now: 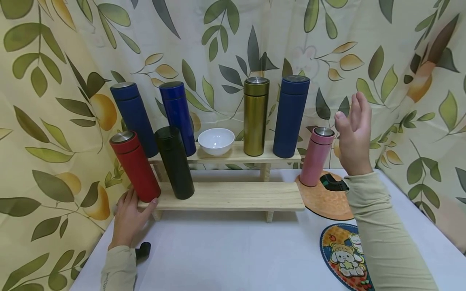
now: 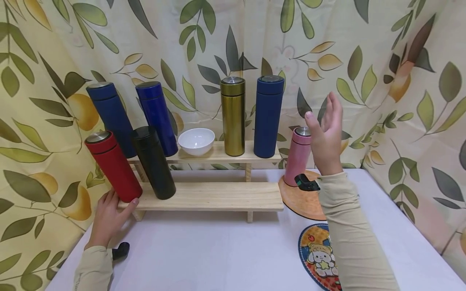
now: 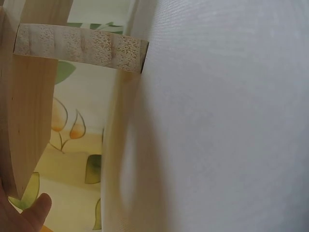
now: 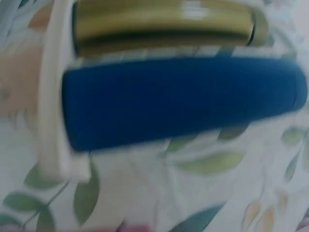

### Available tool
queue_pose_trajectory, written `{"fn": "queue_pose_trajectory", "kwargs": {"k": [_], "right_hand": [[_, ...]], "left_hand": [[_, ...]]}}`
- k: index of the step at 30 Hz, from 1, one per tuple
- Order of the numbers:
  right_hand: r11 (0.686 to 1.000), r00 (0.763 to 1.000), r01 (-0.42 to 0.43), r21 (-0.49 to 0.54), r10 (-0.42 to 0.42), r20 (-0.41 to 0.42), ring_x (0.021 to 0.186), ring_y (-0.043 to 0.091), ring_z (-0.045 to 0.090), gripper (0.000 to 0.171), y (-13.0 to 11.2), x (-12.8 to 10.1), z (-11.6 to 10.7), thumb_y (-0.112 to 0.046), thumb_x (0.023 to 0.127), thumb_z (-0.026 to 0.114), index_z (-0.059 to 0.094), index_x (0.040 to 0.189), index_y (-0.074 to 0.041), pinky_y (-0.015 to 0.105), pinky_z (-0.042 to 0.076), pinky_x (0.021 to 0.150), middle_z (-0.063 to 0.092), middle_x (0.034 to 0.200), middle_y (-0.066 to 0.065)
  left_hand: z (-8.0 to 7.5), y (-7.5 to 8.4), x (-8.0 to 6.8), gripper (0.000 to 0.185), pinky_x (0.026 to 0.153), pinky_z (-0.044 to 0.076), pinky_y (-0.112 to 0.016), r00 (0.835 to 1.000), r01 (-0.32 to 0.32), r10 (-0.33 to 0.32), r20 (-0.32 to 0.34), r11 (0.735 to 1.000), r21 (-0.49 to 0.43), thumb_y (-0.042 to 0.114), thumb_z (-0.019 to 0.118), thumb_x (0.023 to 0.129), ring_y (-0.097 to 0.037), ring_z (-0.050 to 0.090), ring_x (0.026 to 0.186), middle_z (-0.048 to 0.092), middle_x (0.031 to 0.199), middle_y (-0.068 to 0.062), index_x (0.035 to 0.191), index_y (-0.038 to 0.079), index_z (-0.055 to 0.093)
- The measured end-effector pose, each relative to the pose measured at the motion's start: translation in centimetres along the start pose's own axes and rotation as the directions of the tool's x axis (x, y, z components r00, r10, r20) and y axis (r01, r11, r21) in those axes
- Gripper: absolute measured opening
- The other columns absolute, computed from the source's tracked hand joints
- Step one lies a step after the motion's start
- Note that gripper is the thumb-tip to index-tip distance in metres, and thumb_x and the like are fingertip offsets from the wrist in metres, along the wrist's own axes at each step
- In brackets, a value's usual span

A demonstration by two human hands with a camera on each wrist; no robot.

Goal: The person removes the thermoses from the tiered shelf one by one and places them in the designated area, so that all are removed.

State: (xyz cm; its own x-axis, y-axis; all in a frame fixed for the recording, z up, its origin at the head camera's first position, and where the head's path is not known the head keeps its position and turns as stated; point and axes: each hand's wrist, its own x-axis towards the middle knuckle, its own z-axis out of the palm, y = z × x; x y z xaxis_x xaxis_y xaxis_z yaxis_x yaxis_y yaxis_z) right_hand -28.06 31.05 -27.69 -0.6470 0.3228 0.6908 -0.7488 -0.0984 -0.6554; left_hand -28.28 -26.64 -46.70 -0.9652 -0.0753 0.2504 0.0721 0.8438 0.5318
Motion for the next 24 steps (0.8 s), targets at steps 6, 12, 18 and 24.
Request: {"fn": "queue_pose_trajectory", "kwargs": {"k": [6, 12, 18, 24], "right_hand": [[0.987, 0.990, 0.134, 0.091, -0.138, 0.038, 0.161, 0.013, 0.020, 0.083, -1.6, -0.6, 4.0, -0.009, 0.092, 0.063, 0.027, 0.166, -0.001, 0.027, 0.015, 0.128, 0.024, 0.175, 0.009], [0.973, 0.970, 0.206, 0.105, -0.218, 0.112, 0.162, 0.019, 0.019, 0.082, -2.3, -1.6, 7.7, -0.014, 0.093, 0.061, 0.027, 0.166, 0.002, 0.031, 0.016, 0.129, 0.022, 0.176, 0.012], [0.962, 0.962, 0.140, 0.236, -0.189, 0.196, 0.163, 0.019, 0.017, 0.086, -2.0, -2.5, 11.6, -0.014, 0.095, 0.063, 0.020, 0.167, 0.005, 0.036, 0.013, 0.130, 0.019, 0.177, 0.014], [0.970, 0.947, 0.080, 0.229, -0.146, 0.287, 0.162, 0.019, 0.018, 0.090, -1.0, -3.4, 15.0, -0.020, 0.096, 0.065, 0.017, 0.168, 0.003, 0.036, 0.014, 0.130, 0.021, 0.177, 0.013]], "left_hand": [[0.0, 0.0, 0.1, 0.101, 0.112, 0.026, -0.081, 1.000, -0.003, 0.003, -0.002, 1.000, 0.000, 0.063, 0.064, 0.100, -0.055, 0.019, 0.153, 0.021, 0.173, -0.026, 0.170, 0.002, 0.022], [0.1, -0.2, 0.2, 0.102, 0.113, 0.026, -0.081, 1.000, 0.003, -0.003, 0.001, 1.000, 0.004, 0.064, 0.064, 0.100, -0.054, 0.019, 0.154, 0.021, 0.173, -0.026, 0.170, 0.002, 0.022], [0.0, -0.3, 0.1, 0.103, 0.113, 0.025, -0.082, 1.000, 0.014, -0.014, 0.007, 1.000, 0.000, 0.064, 0.064, 0.100, -0.054, 0.018, 0.154, 0.021, 0.173, -0.027, 0.170, 0.002, 0.021], [0.0, -0.1, 0.2, 0.103, 0.113, 0.025, -0.081, 1.000, 0.011, -0.011, 0.004, 1.000, -0.012, 0.065, 0.063, 0.099, -0.054, 0.018, 0.154, 0.022, 0.173, -0.026, 0.170, 0.002, 0.022]]}}
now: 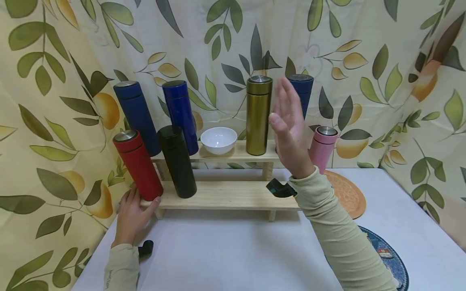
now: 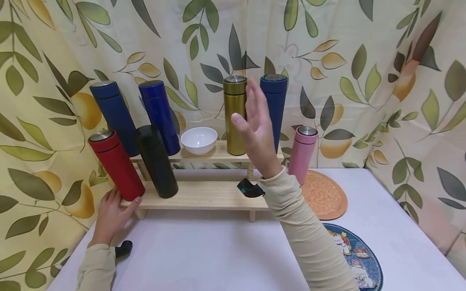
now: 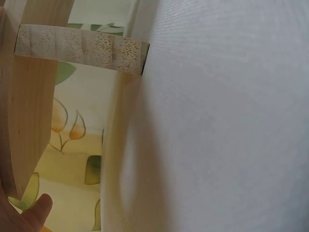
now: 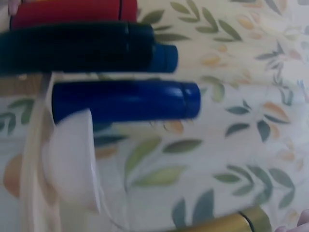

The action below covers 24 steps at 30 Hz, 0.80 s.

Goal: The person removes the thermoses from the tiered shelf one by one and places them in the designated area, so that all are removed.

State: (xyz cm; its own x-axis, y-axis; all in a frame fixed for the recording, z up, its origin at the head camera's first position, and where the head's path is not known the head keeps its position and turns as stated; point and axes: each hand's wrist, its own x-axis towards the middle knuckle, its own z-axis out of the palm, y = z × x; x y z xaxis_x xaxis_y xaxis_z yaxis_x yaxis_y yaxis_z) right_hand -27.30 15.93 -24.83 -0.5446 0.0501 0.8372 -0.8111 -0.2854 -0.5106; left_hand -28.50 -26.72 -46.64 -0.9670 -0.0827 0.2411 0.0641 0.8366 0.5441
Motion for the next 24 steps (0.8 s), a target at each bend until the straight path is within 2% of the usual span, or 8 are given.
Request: {"fn": "queue_pose_trajectory", "kwargs": {"k": [5, 13, 18, 24], "right_hand": [[0.995, 0.995, -0.074, -0.072, 0.078, 0.065, 0.162, 0.017, 0.021, 0.087, 1.4, -0.2, 2.5, -0.023, 0.096, 0.058, 0.017, 0.169, 0.000, 0.038, 0.017, 0.129, 0.018, 0.178, 0.014], [0.982, 0.971, -0.187, -0.039, 0.190, 0.147, 0.161, 0.012, 0.022, 0.087, 3.7, -0.8, 6.1, -0.026, 0.097, 0.058, 0.015, 0.171, -0.006, 0.033, 0.020, 0.128, 0.020, 0.178, 0.003], [0.960, 0.945, -0.280, -0.016, 0.279, 0.171, 0.161, 0.013, 0.022, 0.089, 5.2, -1.5, 8.1, -0.028, 0.097, 0.061, 0.016, 0.172, -0.010, 0.032, 0.023, 0.127, 0.021, 0.178, -0.001], [0.919, 0.901, -0.393, -0.028, 0.391, 0.190, 0.160, 0.010, 0.023, 0.091, 7.2, -2.8, 10.0, -0.031, 0.098, 0.063, 0.015, 0.172, -0.011, 0.041, 0.027, 0.126, 0.021, 0.178, -0.001]], "left_hand": [[0.0, 0.1, 0.0, 0.100, 0.113, 0.025, -0.081, 1.000, -0.020, 0.020, -0.016, 1.000, 0.000, 0.062, 0.064, 0.100, -0.054, 0.020, 0.153, 0.023, 0.172, -0.027, 0.168, 0.000, 0.026], [-0.1, 0.2, 0.0, 0.100, 0.113, 0.025, -0.081, 1.000, -0.016, 0.016, -0.013, 1.000, -0.010, 0.063, 0.064, 0.100, -0.054, 0.019, 0.154, 0.022, 0.173, -0.026, 0.169, 0.001, 0.025], [-0.1, 0.0, 0.1, 0.101, 0.113, 0.025, -0.081, 1.000, -0.012, 0.012, -0.011, 1.000, -0.008, 0.064, 0.064, 0.100, -0.054, 0.018, 0.154, 0.022, 0.173, -0.026, 0.170, 0.002, 0.024], [0.2, -0.2, 0.1, 0.101, 0.113, 0.025, -0.081, 1.000, -0.014, 0.014, -0.013, 1.000, -0.006, 0.064, 0.063, 0.100, -0.054, 0.019, 0.154, 0.022, 0.173, -0.026, 0.169, 0.002, 0.024]]}}
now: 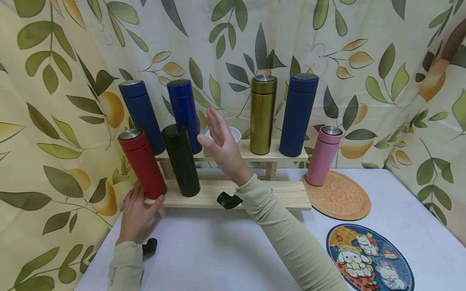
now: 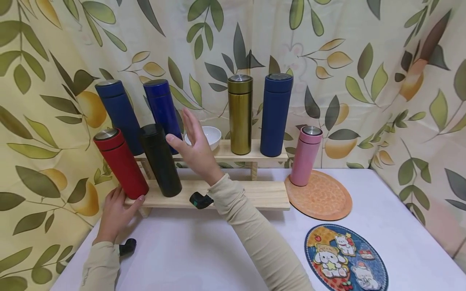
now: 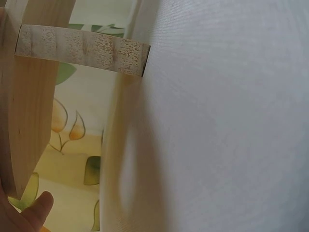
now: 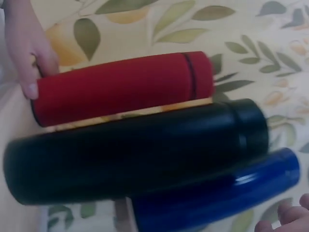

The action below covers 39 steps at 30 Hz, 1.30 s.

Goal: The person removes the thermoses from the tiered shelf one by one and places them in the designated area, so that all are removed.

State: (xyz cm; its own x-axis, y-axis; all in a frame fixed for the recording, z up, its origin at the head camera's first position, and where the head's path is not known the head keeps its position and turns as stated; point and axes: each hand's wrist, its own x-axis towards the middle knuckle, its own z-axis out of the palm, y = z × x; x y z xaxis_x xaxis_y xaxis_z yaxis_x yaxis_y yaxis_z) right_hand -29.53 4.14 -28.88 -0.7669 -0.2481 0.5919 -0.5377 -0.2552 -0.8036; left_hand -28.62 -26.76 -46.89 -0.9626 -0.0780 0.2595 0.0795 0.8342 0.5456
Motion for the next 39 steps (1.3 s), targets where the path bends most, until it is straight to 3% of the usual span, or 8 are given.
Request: {"fn": "queue_pose_trajectory", "kwargs": {"k": [4, 11, 17, 21, 28, 33, 39], "right_hand": [[0.999, 0.998, -0.054, 0.004, 0.054, 0.012, 0.160, 0.013, 0.022, 0.092, 1.4, -0.1, 0.8, -0.035, 0.098, 0.065, 0.015, 0.172, -0.013, 0.044, 0.025, 0.127, 0.020, 0.178, 0.001], [0.994, 0.994, -0.106, -0.013, 0.106, -0.007, 0.161, 0.021, 0.024, 0.088, 3.2, -0.3, 1.6, -0.029, 0.099, 0.064, 0.018, 0.171, -0.010, 0.049, 0.023, 0.128, 0.023, 0.177, 0.010], [0.989, 0.989, -0.148, -0.010, 0.148, -0.010, 0.156, 0.030, 0.034, 0.085, 5.2, -0.4, 2.4, -0.026, 0.099, 0.065, 0.022, 0.169, -0.009, 0.048, 0.031, 0.125, 0.033, 0.171, 0.013], [0.978, 0.979, -0.205, -0.038, 0.204, -0.015, 0.152, 0.031, 0.041, 0.083, 6.2, -0.6, 3.1, -0.027, 0.099, 0.067, 0.025, 0.169, -0.011, 0.047, 0.036, 0.122, 0.039, 0.166, 0.016], [0.943, 0.947, -0.321, -0.091, 0.319, -0.039, 0.141, 0.030, 0.050, 0.083, 7.8, -0.8, 4.0, -0.033, 0.097, 0.074, 0.031, 0.166, -0.015, 0.056, 0.043, 0.115, 0.046, 0.160, 0.011], [0.938, 0.943, -0.331, -0.106, 0.327, -0.054, 0.135, 0.030, 0.054, 0.082, 8.8, -0.8, 4.5, -0.029, 0.094, 0.077, 0.035, 0.163, -0.013, 0.060, 0.043, 0.114, 0.051, 0.154, 0.010], [0.923, 0.940, -0.341, -0.176, 0.334, -0.070, 0.126, 0.027, 0.059, 0.082, 9.3, -0.4, 5.0, -0.029, 0.089, 0.082, 0.042, 0.158, -0.012, 0.056, 0.047, 0.111, 0.059, 0.143, 0.009]], "left_hand": [[0.2, 0.0, 0.0, 0.100, 0.113, 0.026, -0.081, 1.000, -0.004, 0.004, -0.004, 1.000, -0.004, 0.062, 0.064, 0.100, -0.054, 0.019, 0.154, 0.023, 0.173, -0.025, 0.169, 0.001, 0.025], [0.2, 0.2, 0.0, 0.099, 0.114, 0.025, -0.081, 1.000, -0.006, 0.006, 0.001, 1.000, -0.008, 0.063, 0.063, 0.100, -0.053, 0.018, 0.155, 0.023, 0.173, -0.025, 0.169, 0.002, 0.026], [0.0, 0.1, 0.0, 0.099, 0.114, 0.024, -0.080, 1.000, -0.002, 0.002, 0.006, 1.000, -0.007, 0.063, 0.063, 0.100, -0.053, 0.017, 0.155, 0.022, 0.174, -0.024, 0.169, 0.002, 0.025], [0.0, 0.0, 0.0, 0.100, 0.115, 0.023, -0.080, 1.000, 0.003, -0.003, 0.017, 1.000, -0.005, 0.063, 0.063, 0.101, -0.052, 0.016, 0.155, 0.022, 0.174, -0.025, 0.169, 0.002, 0.024], [0.3, -0.1, 0.0, 0.097, 0.115, 0.024, -0.080, 1.000, -0.011, 0.011, -0.004, 1.000, -0.011, 0.061, 0.063, 0.101, -0.052, 0.018, 0.155, 0.024, 0.173, -0.025, 0.169, 0.002, 0.026], [0.2, 0.0, 0.0, 0.096, 0.116, 0.024, -0.079, 1.000, -0.016, 0.016, -0.009, 1.000, -0.007, 0.060, 0.062, 0.102, -0.052, 0.018, 0.154, 0.024, 0.173, -0.025, 0.168, 0.001, 0.027], [0.1, -0.3, 0.1, 0.095, 0.115, 0.025, -0.079, 0.999, -0.027, 0.027, -0.018, 1.000, -0.008, 0.059, 0.062, 0.102, -0.052, 0.019, 0.154, 0.026, 0.172, -0.026, 0.168, 0.001, 0.027]]}}
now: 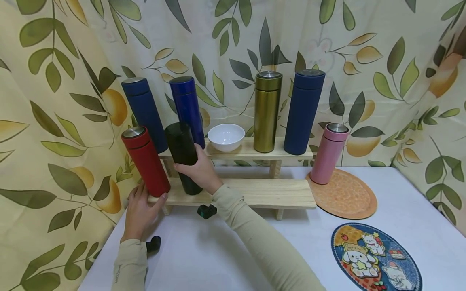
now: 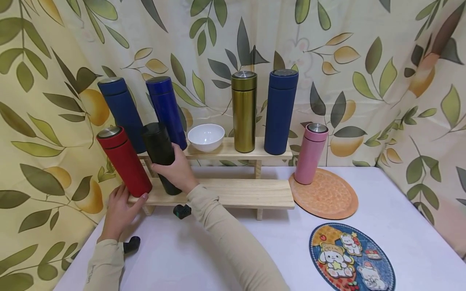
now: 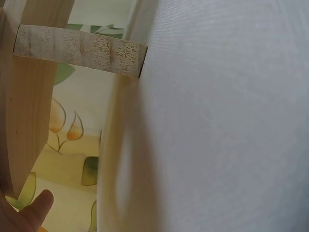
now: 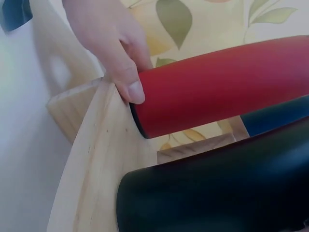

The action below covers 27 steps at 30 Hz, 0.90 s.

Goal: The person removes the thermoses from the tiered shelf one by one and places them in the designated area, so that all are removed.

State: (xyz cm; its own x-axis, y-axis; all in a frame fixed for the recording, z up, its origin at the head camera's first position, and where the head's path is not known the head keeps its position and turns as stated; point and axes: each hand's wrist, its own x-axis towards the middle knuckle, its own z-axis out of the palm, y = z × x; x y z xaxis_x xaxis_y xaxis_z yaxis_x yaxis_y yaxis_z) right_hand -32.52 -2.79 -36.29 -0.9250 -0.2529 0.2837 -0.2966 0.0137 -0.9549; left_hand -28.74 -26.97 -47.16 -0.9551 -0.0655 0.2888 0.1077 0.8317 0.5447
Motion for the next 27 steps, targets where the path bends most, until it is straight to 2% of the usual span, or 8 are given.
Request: {"fn": "queue_pose_trajectory", "kwargs": {"k": [7, 12, 17, 22, 27], "right_hand": [[0.999, 0.999, 0.029, 0.037, -0.030, 0.020, 0.116, 0.026, 0.061, 0.075, 0.1, 0.2, -0.3, -0.019, 0.084, 0.083, 0.042, 0.146, -0.008, 0.049, 0.049, 0.105, 0.061, 0.132, 0.011], [0.999, 0.998, 0.049, 0.013, -0.050, 0.050, 0.117, 0.024, 0.061, 0.075, 0.0, 0.1, -0.8, -0.019, 0.085, 0.083, 0.042, 0.147, -0.009, 0.049, 0.049, 0.107, 0.062, 0.133, 0.010], [0.998, 0.994, 0.064, -0.018, -0.062, 0.089, 0.120, 0.024, 0.061, 0.076, -0.4, -0.4, -1.3, -0.022, 0.088, 0.083, 0.042, 0.152, -0.013, 0.054, 0.048, 0.109, 0.062, 0.136, 0.008], [0.997, 0.990, 0.066, -0.038, -0.061, 0.126, 0.120, 0.025, 0.062, 0.075, -0.7, -0.8, -1.6, -0.024, 0.089, 0.081, 0.043, 0.153, -0.014, 0.057, 0.049, 0.107, 0.061, 0.138, 0.006], [0.996, 0.989, 0.071, -0.059, -0.062, 0.137, 0.119, 0.025, 0.062, 0.077, -1.3, -1.2, -2.1, -0.028, 0.089, 0.081, 0.042, 0.153, -0.014, 0.055, 0.051, 0.104, 0.061, 0.138, 0.006]], "left_hand": [[0.0, 0.1, 0.0, 0.097, 0.115, 0.025, -0.079, 1.000, 0.011, -0.011, 0.010, 1.000, -0.011, 0.061, 0.062, 0.102, -0.051, 0.018, 0.155, 0.024, 0.173, -0.025, 0.169, 0.003, 0.025], [0.0, 0.2, 0.0, 0.097, 0.115, 0.025, -0.079, 1.000, 0.016, -0.016, 0.011, 1.000, -0.017, 0.061, 0.062, 0.101, -0.051, 0.017, 0.155, 0.024, 0.173, -0.024, 0.170, 0.004, 0.025], [0.1, 0.3, -0.1, 0.097, 0.113, 0.027, -0.080, 1.000, 0.018, -0.018, 0.009, 1.000, -0.019, 0.060, 0.064, 0.101, -0.051, 0.018, 0.155, 0.024, 0.173, -0.024, 0.169, 0.004, 0.026], [0.1, 0.3, -0.1, 0.099, 0.113, 0.026, -0.081, 0.999, 0.029, -0.028, 0.019, 0.999, -0.027, 0.062, 0.064, 0.100, -0.052, 0.017, 0.155, 0.024, 0.173, -0.025, 0.170, 0.004, 0.024], [0.1, 0.1, -0.2, 0.098, 0.113, 0.026, -0.081, 1.000, 0.015, -0.015, 0.006, 1.000, -0.023, 0.061, 0.064, 0.101, -0.053, 0.018, 0.154, 0.025, 0.172, -0.025, 0.169, 0.003, 0.025]]}}
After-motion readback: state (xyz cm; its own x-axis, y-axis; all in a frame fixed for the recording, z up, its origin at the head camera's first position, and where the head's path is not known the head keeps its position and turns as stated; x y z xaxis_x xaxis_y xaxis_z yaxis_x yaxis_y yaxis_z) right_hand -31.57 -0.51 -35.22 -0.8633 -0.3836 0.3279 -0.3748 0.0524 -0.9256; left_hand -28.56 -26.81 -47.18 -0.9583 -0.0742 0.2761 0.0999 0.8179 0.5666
